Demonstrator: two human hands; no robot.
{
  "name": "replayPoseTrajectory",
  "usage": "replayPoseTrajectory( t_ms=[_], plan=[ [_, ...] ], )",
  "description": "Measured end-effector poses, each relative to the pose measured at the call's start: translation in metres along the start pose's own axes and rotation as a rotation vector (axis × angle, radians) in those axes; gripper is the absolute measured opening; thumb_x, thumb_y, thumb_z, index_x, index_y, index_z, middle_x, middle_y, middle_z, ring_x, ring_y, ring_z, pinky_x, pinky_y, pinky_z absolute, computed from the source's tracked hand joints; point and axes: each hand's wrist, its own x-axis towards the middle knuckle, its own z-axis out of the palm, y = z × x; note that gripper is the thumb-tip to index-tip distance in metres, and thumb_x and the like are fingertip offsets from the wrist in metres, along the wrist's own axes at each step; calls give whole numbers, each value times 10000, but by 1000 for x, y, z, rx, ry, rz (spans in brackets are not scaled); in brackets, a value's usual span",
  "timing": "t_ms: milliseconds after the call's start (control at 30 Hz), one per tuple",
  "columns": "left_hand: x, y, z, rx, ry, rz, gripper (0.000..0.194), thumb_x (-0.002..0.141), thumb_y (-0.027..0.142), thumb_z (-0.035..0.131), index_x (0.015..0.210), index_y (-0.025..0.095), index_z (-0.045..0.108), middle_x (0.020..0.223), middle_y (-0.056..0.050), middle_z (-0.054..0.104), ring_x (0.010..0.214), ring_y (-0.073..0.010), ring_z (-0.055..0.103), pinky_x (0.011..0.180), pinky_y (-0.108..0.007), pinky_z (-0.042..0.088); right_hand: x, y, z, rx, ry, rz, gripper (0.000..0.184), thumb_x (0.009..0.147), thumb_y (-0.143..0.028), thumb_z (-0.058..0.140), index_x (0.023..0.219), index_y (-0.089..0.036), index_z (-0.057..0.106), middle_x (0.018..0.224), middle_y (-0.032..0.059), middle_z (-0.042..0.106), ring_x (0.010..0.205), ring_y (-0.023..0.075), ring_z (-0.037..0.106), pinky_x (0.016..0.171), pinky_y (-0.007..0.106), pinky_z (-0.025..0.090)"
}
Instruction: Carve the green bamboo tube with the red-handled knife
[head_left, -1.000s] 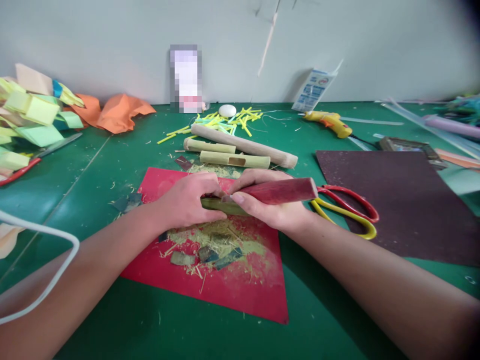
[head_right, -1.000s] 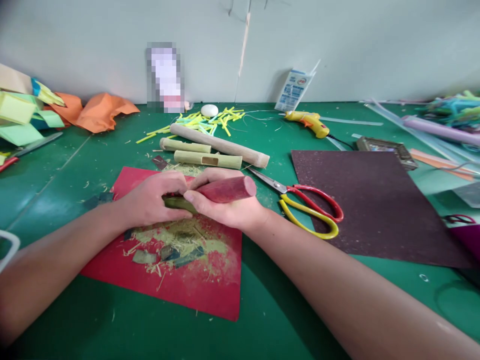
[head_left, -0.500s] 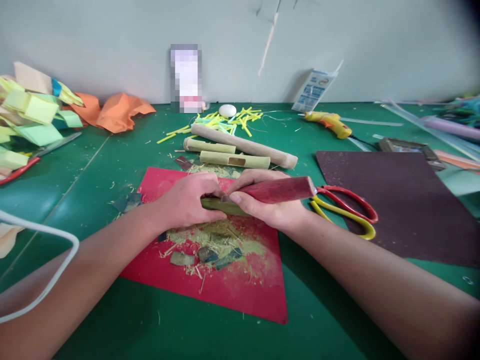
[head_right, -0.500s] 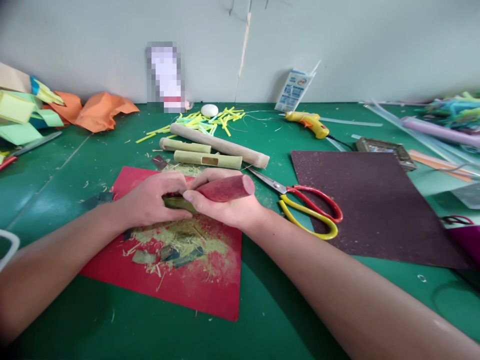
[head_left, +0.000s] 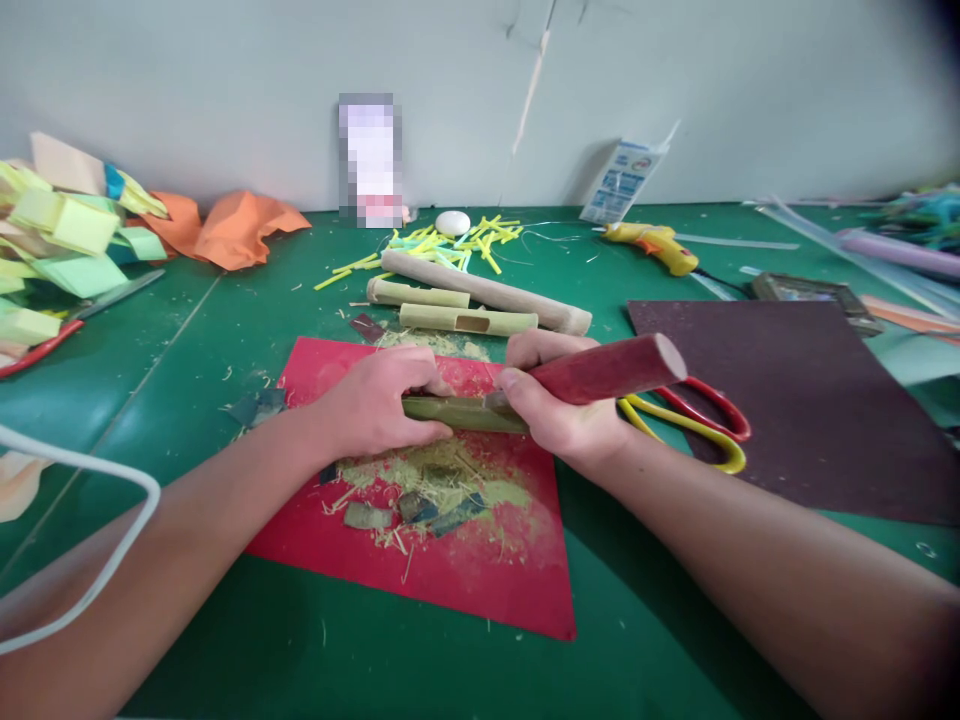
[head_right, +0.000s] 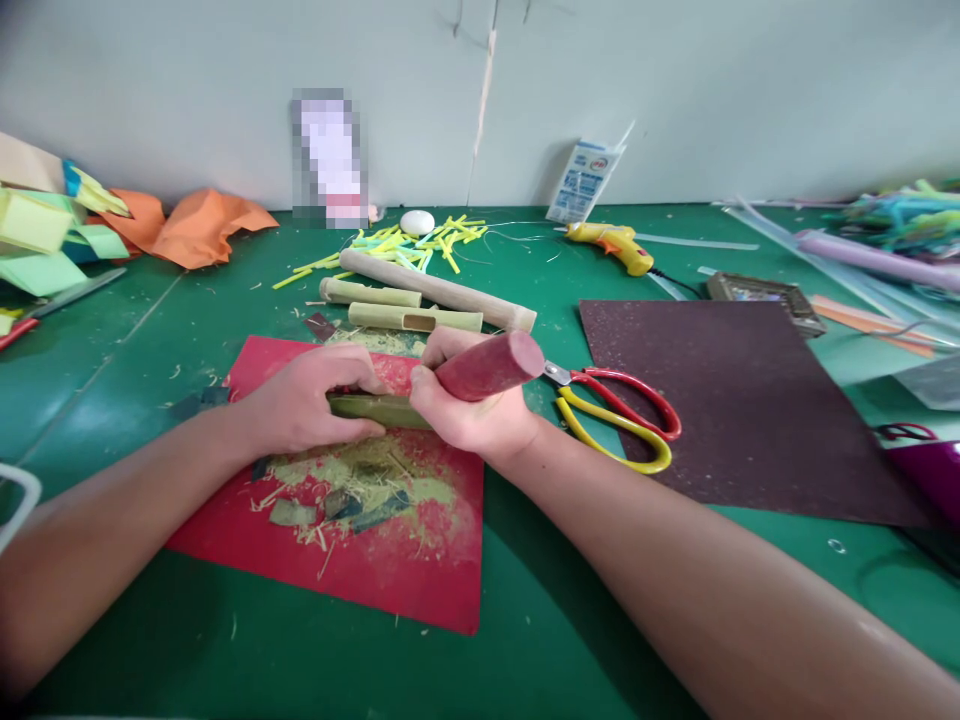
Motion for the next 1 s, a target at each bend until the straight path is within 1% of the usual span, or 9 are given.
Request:
replayPoseTrajectory(
  t_ms=[133, 233, 333, 433, 500, 700, 867, 1000],
  plan=[
    [0, -1, 0, -2, -12, -11, 199, 760, 319, 752, 852, 182, 640, 871, -16, 612, 844, -177, 559, 768, -330, 441, -1, 2, 1, 51, 2, -36, 222, 752, -242, 592, 556, -197, 497, 516, -32, 489, 459, 88, 418, 442, 252, 323],
    [0, -1, 0, 13, -12, 2, 217, 760, 333, 758, 855, 181, 634, 864, -11, 609, 844, -176, 554, 762, -325, 430, 0, 0, 2, 80, -27, -29, 182, 785, -262, 613, 621, -188, 587, 570, -15, 589, 507, 101, 508, 487, 252, 398],
    [-1, -1, 0, 27, -8, -3, 229, 762, 345, 754, 859, 176, 634, 850, -14, 595, 821, -175, 545, 736, -321, 420, 3, -2, 4, 113, -93, 11, 148, 796, -295, 653, 698, -184, 656, 647, -1, 663, 563, 107, 572, 532, 244, 454],
    [-1, -1, 1, 15, -19, -27, 231, 770, 351, 744, 882, 173, 647, 855, -22, 590, 812, -178, 545, 733, -326, 424, 5, -2, 6, 128, -167, 45, 134, 782, -302, 693, 723, -182, 682, 692, 4, 696, 584, 107, 604, 548, 234, 479],
    [-1, -1, 1, 4, -22, -22, 229, 772, 350, 743, 871, 170, 640, 861, -24, 591, 818, -178, 546, 742, -329, 429, 6, -2, 6, 131, -192, 68, 132, 776, -302, 711, 731, -180, 690, 726, 13, 717, 613, 115, 635, 571, 234, 500],
    [0, -2, 1, 17, -30, -21, 242, 777, 371, 733, 819, 175, 597, 840, -12, 582, 809, -175, 539, 740, -326, 431, 8, -2, 6, 115, -249, 99, 127, 767, -307, 727, 742, -184, 709, 755, 13, 736, 653, 123, 664, 605, 229, 526],
    [0, -3, 1, 7, -25, -23, 248, 766, 361, 739, 801, 179, 574, 828, -2, 560, 788, -161, 528, 702, -306, 418, 8, 0, 7, 182, -255, 167, 181, 728, -345, 782, 754, -178, 717, 766, 22, 743, 661, 135, 672, 622, 241, 547],
    [0, -3, 1, 15, -21, -18, 256, 774, 374, 736, 804, 177, 575, 817, -3, 554, 781, -163, 519, 703, -312, 417, 7, 2, 8, 206, -260, 188, 176, 742, -338, 764, 750, -170, 713, 759, 29, 739, 650, 134, 665, 605, 244, 543]
  ],
)
